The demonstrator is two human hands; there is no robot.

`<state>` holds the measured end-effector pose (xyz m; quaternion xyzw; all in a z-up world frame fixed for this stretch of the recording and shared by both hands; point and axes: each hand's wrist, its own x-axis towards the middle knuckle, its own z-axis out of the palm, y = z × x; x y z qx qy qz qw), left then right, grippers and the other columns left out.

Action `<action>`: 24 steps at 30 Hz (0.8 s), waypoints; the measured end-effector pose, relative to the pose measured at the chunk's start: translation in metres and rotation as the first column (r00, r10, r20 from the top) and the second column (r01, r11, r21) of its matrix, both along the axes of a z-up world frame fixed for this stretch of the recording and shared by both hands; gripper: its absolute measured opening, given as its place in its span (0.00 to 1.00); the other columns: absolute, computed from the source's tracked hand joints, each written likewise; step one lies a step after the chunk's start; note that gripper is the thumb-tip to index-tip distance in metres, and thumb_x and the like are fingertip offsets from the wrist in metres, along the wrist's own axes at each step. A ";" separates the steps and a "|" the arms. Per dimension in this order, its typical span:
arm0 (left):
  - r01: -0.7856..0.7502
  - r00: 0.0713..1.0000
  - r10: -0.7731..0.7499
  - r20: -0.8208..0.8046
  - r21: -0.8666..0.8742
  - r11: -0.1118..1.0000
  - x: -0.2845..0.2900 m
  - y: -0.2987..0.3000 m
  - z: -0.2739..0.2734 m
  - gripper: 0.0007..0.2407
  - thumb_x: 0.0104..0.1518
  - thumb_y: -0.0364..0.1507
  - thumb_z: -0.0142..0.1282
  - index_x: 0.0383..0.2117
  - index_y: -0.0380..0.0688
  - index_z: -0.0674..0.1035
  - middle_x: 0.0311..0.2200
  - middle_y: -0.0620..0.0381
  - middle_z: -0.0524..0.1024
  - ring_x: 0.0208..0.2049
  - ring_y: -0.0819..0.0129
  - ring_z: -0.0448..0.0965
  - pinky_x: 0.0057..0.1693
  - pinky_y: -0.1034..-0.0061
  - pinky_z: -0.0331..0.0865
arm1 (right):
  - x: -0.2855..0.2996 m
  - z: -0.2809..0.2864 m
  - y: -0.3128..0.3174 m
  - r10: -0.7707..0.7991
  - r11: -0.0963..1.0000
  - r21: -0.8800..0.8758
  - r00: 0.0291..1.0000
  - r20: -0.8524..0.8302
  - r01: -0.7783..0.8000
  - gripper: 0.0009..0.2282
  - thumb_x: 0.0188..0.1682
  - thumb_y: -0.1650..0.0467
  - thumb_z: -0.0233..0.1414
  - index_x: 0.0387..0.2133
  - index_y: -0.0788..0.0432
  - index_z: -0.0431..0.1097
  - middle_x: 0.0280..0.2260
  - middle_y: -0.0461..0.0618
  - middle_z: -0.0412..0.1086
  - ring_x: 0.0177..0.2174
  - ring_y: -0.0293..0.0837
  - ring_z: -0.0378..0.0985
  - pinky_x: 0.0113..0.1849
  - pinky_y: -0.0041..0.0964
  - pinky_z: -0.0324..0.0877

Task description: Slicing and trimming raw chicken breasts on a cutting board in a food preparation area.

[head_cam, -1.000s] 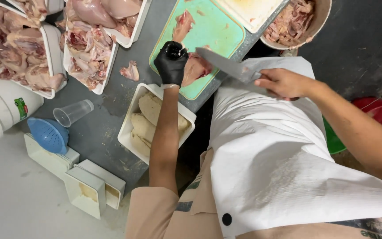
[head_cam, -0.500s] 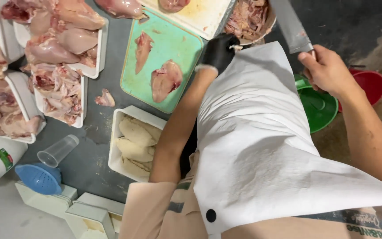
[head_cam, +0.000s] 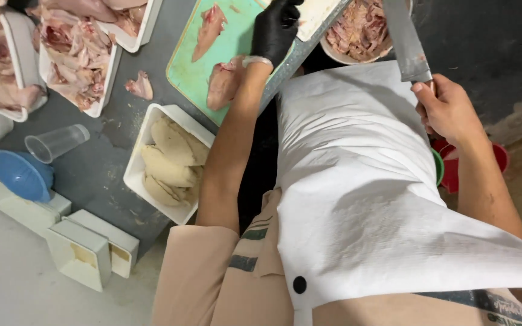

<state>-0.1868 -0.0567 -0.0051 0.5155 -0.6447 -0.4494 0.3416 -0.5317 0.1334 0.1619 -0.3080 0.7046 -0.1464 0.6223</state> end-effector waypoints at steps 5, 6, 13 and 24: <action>-0.089 0.694 0.170 0.700 -0.151 0.985 0.100 0.027 -0.008 0.14 0.45 0.36 0.68 0.38 0.60 0.78 0.37 0.58 0.78 0.43 0.52 0.80 0.47 0.55 0.73 | -0.015 0.010 -0.026 0.278 0.956 -0.048 0.946 -0.168 -0.289 0.17 0.69 0.64 0.46 0.31 0.58 0.55 0.20 0.49 0.62 0.18 0.46 0.61 0.24 0.43 0.64; -0.113 0.686 0.194 0.702 -0.160 0.981 0.114 0.039 0.006 0.14 0.45 0.36 0.68 0.38 0.60 0.78 0.37 0.58 0.78 0.43 0.52 0.80 0.47 0.55 0.73 | -0.017 0.008 -0.030 0.300 0.948 -0.059 0.939 -0.166 -0.313 0.17 0.69 0.64 0.46 0.31 0.58 0.55 0.20 0.49 0.62 0.18 0.46 0.61 0.24 0.43 0.64; -0.200 0.539 0.115 0.834 -0.006 0.980 0.177 0.107 -0.028 0.43 0.38 0.50 0.79 0.64 0.58 0.69 0.59 0.50 0.71 0.61 0.48 0.69 0.61 0.53 0.68 | -0.015 -0.021 -0.029 0.524 0.839 0.003 0.806 -0.276 -0.544 0.21 0.67 0.55 0.42 0.35 0.61 0.60 0.24 0.55 0.68 0.25 0.57 0.68 0.29 0.54 0.59; -0.344 0.275 0.460 0.844 -0.360 0.867 0.213 0.028 -0.026 0.33 0.54 0.36 0.67 0.68 0.53 0.66 0.69 0.51 0.63 0.70 0.49 0.63 0.71 0.53 0.61 | 0.091 -0.009 -0.028 0.576 0.812 0.033 0.789 -0.214 -0.583 0.19 0.63 0.57 0.42 0.31 0.59 0.56 0.22 0.55 0.64 0.23 0.59 0.65 0.31 0.52 0.55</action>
